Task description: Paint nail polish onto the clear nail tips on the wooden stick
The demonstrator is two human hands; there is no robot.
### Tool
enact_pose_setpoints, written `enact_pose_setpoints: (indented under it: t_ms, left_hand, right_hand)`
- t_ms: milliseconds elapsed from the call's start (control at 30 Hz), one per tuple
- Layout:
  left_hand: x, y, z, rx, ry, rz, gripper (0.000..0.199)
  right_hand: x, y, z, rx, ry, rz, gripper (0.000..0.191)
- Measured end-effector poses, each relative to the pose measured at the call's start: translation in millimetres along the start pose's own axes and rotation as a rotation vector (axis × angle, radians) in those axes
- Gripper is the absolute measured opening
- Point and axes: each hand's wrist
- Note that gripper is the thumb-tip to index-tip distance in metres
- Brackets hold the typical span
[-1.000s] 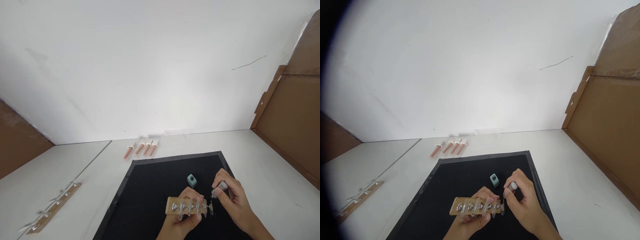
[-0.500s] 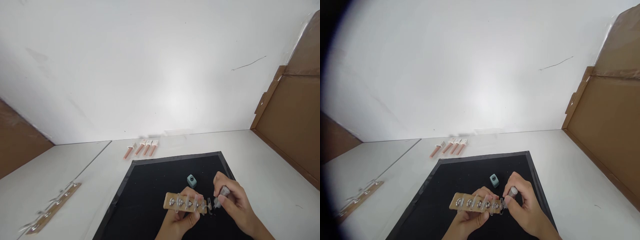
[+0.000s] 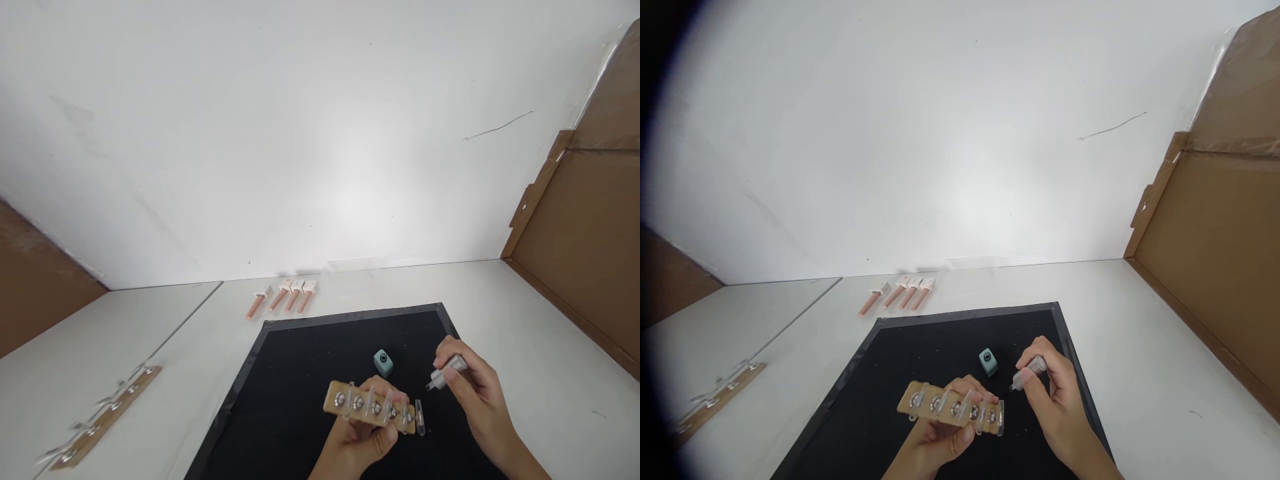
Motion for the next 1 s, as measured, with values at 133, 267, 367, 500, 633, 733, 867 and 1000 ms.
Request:
enact_pose_setpoints:
  t_ms: [133,267,367,500,633,733,867,1000]
  left_hand:
    - [-0.7,2,2,-0.013,-0.04,-0.008,0.023]
    - [-3.1,3,-1,-0.002,-0.036,-0.013,0.025]
    - [-4.7,2,-5,0.048,-0.048,-0.006,0.025]
    - [-6.0,0,-6,0.09,-0.084,-0.001,0.025]
    - [-6.5,0,-4,0.082,-0.136,0.029,0.024]
    - [-6.5,-2,-4,0.092,-0.143,0.017,0.025]
    - [-6.5,-4,-7,0.123,-0.121,0.01,0.025]
    - [-6.4,-4,-9,0.12,-0.105,-0.005,0.026]
  right_hand:
    - [3,-2,-5,-0.021,0.113,0.037,0.025]
    - [3,-3,-6,-0.011,0.184,0.164,0.029]
    - [2,-3,-1,-0.011,0.189,0.217,0.029]
    - [1,-3,3,-0.018,0.173,0.242,0.029]
    - [0,-4,1,-0.041,0.109,0.167,0.027]
    - [2,-3,-2,-0.051,0.099,0.078,0.026]
    - [9,0,-3,-0.047,0.177,-0.132,0.021]
    - [19,2,4,-0.093,0.278,-0.245,0.017]
Point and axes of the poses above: each hand's wrist, its own y-axis towards the middle knuckle, its own x-axis out of the back of the hand, z = x × y, and after that the axes turned 3 degrees about -y, right-handed
